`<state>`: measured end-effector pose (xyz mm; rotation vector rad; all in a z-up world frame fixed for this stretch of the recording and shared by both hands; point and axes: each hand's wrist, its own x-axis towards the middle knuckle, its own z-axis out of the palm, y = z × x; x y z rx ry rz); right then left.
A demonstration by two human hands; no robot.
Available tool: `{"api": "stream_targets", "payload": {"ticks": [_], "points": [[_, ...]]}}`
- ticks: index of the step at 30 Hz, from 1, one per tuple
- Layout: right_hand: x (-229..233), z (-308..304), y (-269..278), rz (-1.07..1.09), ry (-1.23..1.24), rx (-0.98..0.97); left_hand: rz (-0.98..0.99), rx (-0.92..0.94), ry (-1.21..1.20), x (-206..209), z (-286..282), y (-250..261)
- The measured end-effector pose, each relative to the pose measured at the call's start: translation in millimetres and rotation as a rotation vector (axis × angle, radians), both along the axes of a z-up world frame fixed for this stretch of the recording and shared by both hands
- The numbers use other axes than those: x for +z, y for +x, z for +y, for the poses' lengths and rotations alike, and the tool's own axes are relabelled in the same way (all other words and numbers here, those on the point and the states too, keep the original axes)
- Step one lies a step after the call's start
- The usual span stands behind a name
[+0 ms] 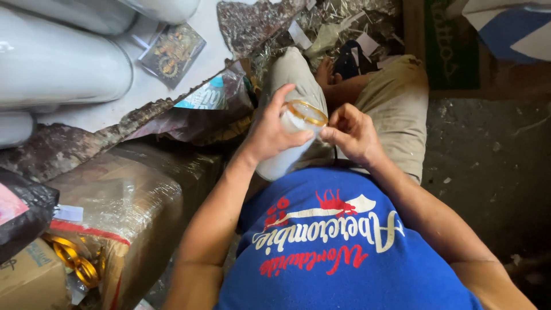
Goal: The person is packaging glass candles by wrapping them in plastic film, cutting the film with scissors, and tying them off.
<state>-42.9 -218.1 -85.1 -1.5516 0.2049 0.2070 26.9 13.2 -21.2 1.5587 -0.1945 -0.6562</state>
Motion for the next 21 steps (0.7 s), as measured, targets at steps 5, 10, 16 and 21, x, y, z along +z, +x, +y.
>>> {"api": "stream_targets", "payload": {"ticks": [5,10,16,21], "points": [[12,-21,20,-0.088,-0.33,0.024,-0.034,-0.101,-0.267,38,3,-3],[133,-19,37,-0.282,-0.167,0.161,-0.031,-0.23,-0.327,46,-1,-8],[120,2,34,-0.111,-0.119,0.012,-0.185,-0.295,-0.105,80,16,-6],[126,7,45,0.076,0.061,0.065,-0.434,-0.106,0.225,90,10,-27]]}}
